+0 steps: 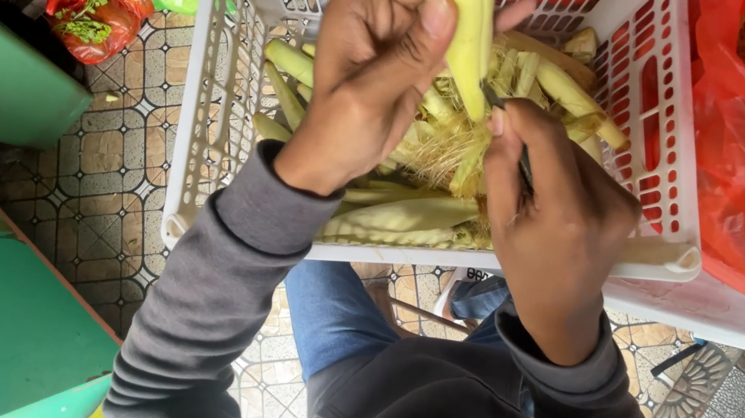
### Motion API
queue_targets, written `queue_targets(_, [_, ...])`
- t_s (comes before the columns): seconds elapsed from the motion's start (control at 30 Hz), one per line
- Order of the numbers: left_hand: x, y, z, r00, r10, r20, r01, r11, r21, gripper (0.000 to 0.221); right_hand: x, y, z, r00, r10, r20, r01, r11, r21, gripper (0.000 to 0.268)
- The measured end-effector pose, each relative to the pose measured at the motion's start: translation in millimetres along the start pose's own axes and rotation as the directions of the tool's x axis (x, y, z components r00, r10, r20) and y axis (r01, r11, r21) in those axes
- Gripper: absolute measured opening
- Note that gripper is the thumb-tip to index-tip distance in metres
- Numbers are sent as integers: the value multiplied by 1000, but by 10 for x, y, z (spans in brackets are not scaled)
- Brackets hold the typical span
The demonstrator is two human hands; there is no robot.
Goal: Peeling the husks off baby corn using a small knife to trim the ends.
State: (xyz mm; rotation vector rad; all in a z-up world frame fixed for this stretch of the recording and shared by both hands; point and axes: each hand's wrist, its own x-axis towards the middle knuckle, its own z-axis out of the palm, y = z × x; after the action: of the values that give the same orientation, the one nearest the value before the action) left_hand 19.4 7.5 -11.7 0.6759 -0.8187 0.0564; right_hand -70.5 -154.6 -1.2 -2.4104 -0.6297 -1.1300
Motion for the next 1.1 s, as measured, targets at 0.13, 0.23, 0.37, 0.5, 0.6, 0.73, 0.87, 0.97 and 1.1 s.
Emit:
queue_targets(0.13, [6,114,-62,1000,5,14,-5,1000,-25,39,-24,10,30,999,-11,33,11,1000,-3,9])
queue_targets(0.23, [116,241,-90,991,98,-95,-109,987,-121,31,-109,72,134,985,20,170,-24,1000,19,11])
queue_targets(0.37, [116,269,-195,995,100,-26,-102,984,-148,26,-133,193,134,984,23,177,-11,998,-64,7])
queue_targets(0.5, [13,277,258,983,-181,17,168,941,295,36,147,207,-214,983,183,-33,-167,946,277,28])
queue_targets(0.6, [-194,61,457,972,-235,7,214,894,394,38,422,54,-459,983,158,97,-181,928,327,54])
queue_targets(0.73, [-228,125,695,967,-225,-117,252,802,542,38,416,257,-484,956,197,216,-269,883,384,27])
queue_targets(0.87, [-246,202,730,981,-187,-49,158,632,759,52,332,377,-447,896,335,291,-443,721,533,32])
queue_targets(0.97, [-294,188,639,986,-164,25,71,553,830,48,316,415,-443,878,342,334,-478,632,610,34])
queue_targets(1.1, [-345,141,564,985,-88,152,-106,392,914,41,311,448,-439,883,317,346,-468,639,611,36])
